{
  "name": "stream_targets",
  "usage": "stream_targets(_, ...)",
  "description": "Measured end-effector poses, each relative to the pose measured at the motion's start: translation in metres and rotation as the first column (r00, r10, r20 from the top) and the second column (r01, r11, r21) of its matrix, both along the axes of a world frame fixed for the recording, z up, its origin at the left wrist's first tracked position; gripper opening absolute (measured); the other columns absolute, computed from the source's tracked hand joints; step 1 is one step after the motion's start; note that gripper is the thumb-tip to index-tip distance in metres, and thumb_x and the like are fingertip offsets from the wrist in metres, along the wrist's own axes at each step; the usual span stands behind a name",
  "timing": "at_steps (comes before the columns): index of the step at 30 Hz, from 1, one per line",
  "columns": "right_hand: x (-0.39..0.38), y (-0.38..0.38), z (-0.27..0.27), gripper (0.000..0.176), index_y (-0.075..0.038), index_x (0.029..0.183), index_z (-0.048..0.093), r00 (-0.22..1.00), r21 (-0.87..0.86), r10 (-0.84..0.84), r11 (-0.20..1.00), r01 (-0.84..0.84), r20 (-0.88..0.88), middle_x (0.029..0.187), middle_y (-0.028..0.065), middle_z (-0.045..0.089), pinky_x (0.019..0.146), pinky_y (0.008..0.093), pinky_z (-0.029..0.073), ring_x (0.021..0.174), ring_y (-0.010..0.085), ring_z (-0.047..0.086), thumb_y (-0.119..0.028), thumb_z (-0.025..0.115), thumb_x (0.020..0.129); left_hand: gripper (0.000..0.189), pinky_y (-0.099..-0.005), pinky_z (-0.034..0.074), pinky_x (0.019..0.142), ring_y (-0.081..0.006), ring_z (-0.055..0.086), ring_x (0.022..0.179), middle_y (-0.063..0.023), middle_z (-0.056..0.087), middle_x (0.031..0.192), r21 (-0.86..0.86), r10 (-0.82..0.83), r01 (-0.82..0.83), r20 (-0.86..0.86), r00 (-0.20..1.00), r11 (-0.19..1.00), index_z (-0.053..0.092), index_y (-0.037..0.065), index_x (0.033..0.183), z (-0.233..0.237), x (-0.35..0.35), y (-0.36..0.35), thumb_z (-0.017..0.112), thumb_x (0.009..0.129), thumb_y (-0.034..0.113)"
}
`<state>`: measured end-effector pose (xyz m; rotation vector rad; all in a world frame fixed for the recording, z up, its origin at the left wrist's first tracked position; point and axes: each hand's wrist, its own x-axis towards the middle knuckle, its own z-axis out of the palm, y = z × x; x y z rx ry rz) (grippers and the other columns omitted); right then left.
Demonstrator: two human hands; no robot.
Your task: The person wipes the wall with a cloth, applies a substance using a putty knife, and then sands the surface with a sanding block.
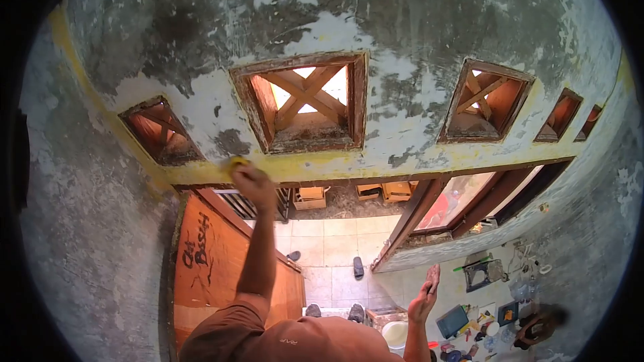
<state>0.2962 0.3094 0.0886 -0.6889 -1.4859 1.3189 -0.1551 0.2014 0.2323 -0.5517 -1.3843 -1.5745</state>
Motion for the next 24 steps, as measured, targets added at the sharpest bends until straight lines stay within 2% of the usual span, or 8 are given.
stream_targets(4, -0.043, 0.009, 0.021, 0.059, 0.007, 0.146, 0.021, 0.996, 0.010, 0.085, 0.996, -0.085, -0.004, 0.151, 0.0229, 0.025, 0.115, 0.0412, 0.019, 0.141, 0.0337, 0.026, -0.032, 0.033, 0.103, 0.010, -0.0315, 0.039, 0.062, -0.0192, 0.041, 0.067, -0.0080, 0.042, 0.076, -0.190, -0.023, 0.043, 0.104, 0.994, 0.981, 0.041, 0.004, 0.081, 0.036, 0.007, -0.036, 0.045, 0.087, -0.003)
stream_targets(7, -0.079, -0.019, 0.025, 0.056, 0.008, 0.143, 0.026, 0.996, 0.030, 0.085, 0.996, -0.085, 0.000, 0.150, 0.0228, 0.028, 0.115, 0.0409, 0.020, 0.140, 0.0334, 0.027, -0.031, 0.033, 0.103, 0.005, -0.0407, 0.037, 0.071, -0.0312, 0.047, 0.075, -0.0132, 0.049, 0.080, -0.373, 0.139, -0.174, -0.119, 0.983, 0.911, 0.050, 0.003, 0.082, 0.014, 0.018, -0.019, 0.053, 0.079, 0.000)
stream_targets(13, -0.141, -0.047, 0.068, 0.052, 0.009, 0.136, 0.038, 0.992, 0.203, 0.115, 0.971, -0.124, 0.056, 0.148, 0.0226, 0.033, 0.115, 0.0403, 0.020, 0.139, 0.0329, 0.030, -0.031, 0.032, 0.104, 0.006, -0.0424, 0.039, 0.070, -0.0357, 0.053, 0.079, -0.0151, 0.054, 0.083, -0.582, 0.001, -0.075, -0.127, 0.992, 0.810, 0.052, 0.005, 0.083, 0.003, 0.044, -0.004, 0.057, 0.081, 0.002)
stream_targets(16, -0.164, -0.051, 0.086, 0.051, 0.009, 0.133, 0.044, 0.987, 0.307, 0.120, 0.940, -0.148, 0.107, 0.147, 0.0225, 0.035, 0.114, 0.0399, 0.020, 0.139, 0.0326, 0.031, -0.030, 0.031, 0.104, 0.008, -0.0385, 0.039, 0.068, -0.0308, 0.050, 0.074, -0.0134, 0.050, 0.080, -0.424, 0.023, -0.106, -0.198, 0.980, 0.899, 0.049, 0.003, 0.084, 0.013, 0.021, -0.027, 0.056, 0.087, 0.005)
stream_targets(18, -0.185, -0.057, 0.092, 0.051, 0.010, 0.131, 0.048, 0.981, 0.368, 0.138, 0.912, -0.180, 0.138, 0.146, 0.0225, 0.037, 0.114, 0.0397, 0.020, 0.139, 0.0324, 0.032, -0.030, 0.031, 0.104, 0.014, -0.0334, 0.038, 0.067, -0.0245, 0.044, 0.070, -0.0102, 0.043, 0.077, -0.089, 0.161, -0.156, 0.057, 0.985, 0.984, 0.043, 0.002, 0.085, 0.019, -0.009, -0.047, 0.052, 0.094, 0.009)
stream_targets(20, -0.155, -0.058, 0.061, 0.059, 0.007, 0.137, 0.042, 0.963, 0.337, 0.076, 0.927, -0.164, 0.259, 0.145, 0.0212, 0.038, 0.114, 0.0419, 0.023, 0.137, 0.0331, 0.033, -0.041, 0.031, 0.103, 0.018, -0.0309, 0.036, 0.066, -0.0197, 0.038, 0.068, -0.0077, 0.038, 0.077, 0.071, 0.204, -0.211, 0.097, 0.974, 0.975, 0.039, 0.002, 0.086, 0.023, -0.048, -0.068, 0.048, 0.098, 0.012)
stream_targets(22, -0.124, -0.059, 0.027, 0.056, 0.006, 0.141, 0.035, 0.992, 0.035, 0.126, 0.991, -0.127, 0.034, 0.146, 0.0217, 0.036, 0.114, 0.0419, 0.023, 0.136, 0.0334, 0.034, -0.036, 0.032, 0.103, 0.013, -0.0364, 0.040, 0.066, -0.0266, 0.044, 0.067, -0.0126, 0.044, 0.078, 0.278, 0.237, -0.284, 0.191, 0.953, 0.918, 0.043, 0.001, 0.084, 0.041, -0.077, -0.096, 0.048, 0.094, 0.006)
stream_targets(24, -0.084, -0.051, 0.005, 0.052, 0.005, 0.143, 0.030, 0.991, 0.088, 0.060, 0.994, -0.071, 0.117, 0.145, 0.0224, 0.035, 0.114, 0.0418, 0.024, 0.134, 0.0332, 0.036, -0.029, 0.031, 0.104, 0.013, -0.0365, 0.040, 0.065, -0.0264, 0.043, 0.065, -0.0115, 0.043, 0.076, 0.319, 0.278, -0.373, 0.305, 0.911, 0.871, 0.043, 0.001, 0.083, 0.046, -0.093, -0.108, 0.048, 0.094, 0.006)
